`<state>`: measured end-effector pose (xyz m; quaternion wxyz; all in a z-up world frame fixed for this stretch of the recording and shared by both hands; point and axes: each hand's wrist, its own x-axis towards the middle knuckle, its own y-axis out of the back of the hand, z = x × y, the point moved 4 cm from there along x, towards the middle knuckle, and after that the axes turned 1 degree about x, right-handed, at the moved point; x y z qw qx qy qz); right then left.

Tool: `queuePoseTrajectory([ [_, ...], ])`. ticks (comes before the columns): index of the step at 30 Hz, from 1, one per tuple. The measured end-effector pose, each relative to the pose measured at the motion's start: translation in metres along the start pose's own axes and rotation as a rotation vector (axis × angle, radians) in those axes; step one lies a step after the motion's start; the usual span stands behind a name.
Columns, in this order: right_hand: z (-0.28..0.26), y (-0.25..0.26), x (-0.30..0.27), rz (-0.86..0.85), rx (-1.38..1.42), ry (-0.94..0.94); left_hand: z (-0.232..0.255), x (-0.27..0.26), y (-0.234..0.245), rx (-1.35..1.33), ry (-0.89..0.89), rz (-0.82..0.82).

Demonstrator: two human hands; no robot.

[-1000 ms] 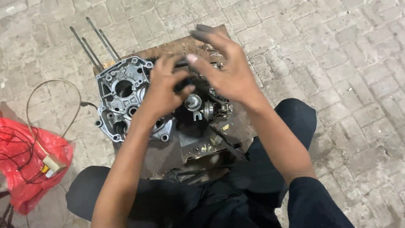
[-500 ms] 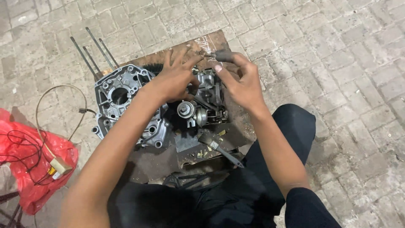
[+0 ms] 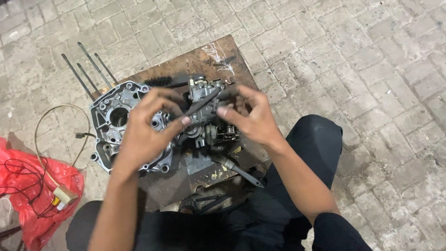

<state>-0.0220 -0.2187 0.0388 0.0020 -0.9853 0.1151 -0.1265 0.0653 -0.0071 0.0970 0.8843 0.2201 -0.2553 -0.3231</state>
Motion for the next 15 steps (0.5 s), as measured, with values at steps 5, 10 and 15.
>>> queuePoseTrajectory([
  [5,-0.004,-0.016,-0.013,0.014,0.093,-0.083,-0.006,-0.029,-0.042,-0.238,0.071,0.066],
  [10,-0.015,-0.021,-0.015,0.034,0.067,-0.105,-0.001,-0.036,-0.046,-0.359,0.146,0.115],
  [15,-0.012,-0.020,-0.018,-0.005,0.026,-0.075,0.009,-0.036,-0.039,-0.283,0.041,0.114],
])
